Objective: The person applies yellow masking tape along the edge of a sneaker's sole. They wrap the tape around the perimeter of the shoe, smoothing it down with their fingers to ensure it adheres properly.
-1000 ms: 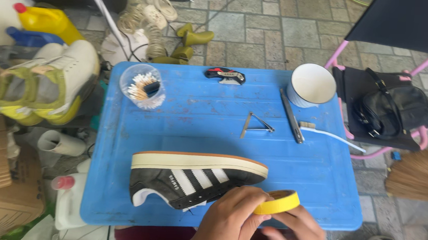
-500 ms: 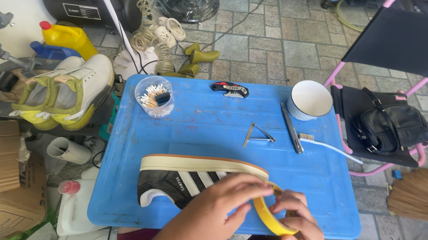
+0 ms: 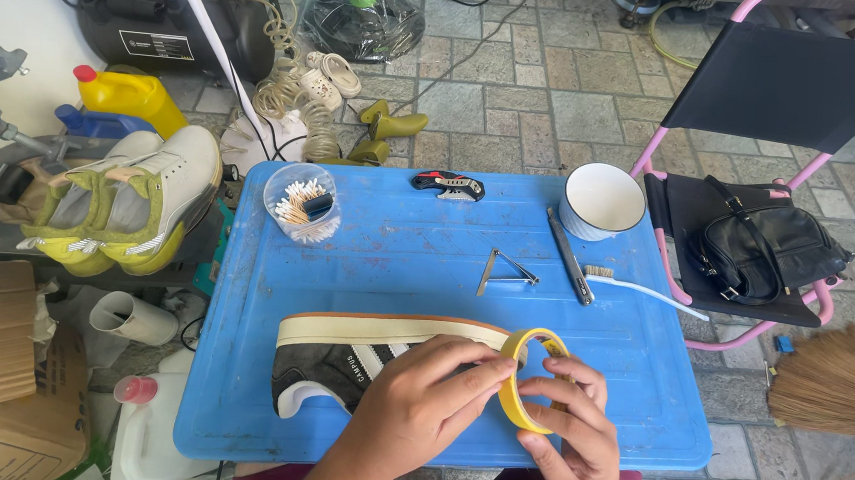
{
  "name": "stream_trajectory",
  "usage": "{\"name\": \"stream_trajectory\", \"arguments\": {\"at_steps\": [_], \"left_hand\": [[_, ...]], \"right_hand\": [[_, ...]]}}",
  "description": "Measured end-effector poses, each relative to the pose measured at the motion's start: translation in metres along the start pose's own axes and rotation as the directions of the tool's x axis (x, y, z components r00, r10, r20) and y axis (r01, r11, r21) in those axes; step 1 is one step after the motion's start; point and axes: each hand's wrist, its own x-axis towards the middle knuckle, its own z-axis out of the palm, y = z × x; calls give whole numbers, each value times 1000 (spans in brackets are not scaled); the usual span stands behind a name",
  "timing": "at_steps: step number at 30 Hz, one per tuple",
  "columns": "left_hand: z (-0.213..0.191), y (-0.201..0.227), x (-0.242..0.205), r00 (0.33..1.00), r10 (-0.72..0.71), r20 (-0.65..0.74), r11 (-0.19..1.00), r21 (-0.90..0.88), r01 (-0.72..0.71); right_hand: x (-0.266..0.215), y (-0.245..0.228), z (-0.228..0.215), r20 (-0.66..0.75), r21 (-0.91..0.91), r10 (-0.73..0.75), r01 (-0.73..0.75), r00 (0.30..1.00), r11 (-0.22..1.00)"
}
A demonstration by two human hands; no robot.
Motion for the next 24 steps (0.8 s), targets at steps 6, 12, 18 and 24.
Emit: {"name": "stream_trajectory", "arguments": {"at_steps": [6,12,18,24], "left_hand": [[2,-8,1,998,14,-58,998,57,-11],[-3,-14,6,998,-64,-25,994,82,66],[-18,-28,28,991,-22,132,998,64,13],[-20,-34,37,991,10,136,994,109,-25]], "right_hand": [[17,5,9,-5,-187,-45,44,999,981],[28,10,9,46,-236,-75,84,996,968],[46,10,7,113,-176,-108,127,988,976],[58,7,9,157,-165,-82,108,984,980]]}}
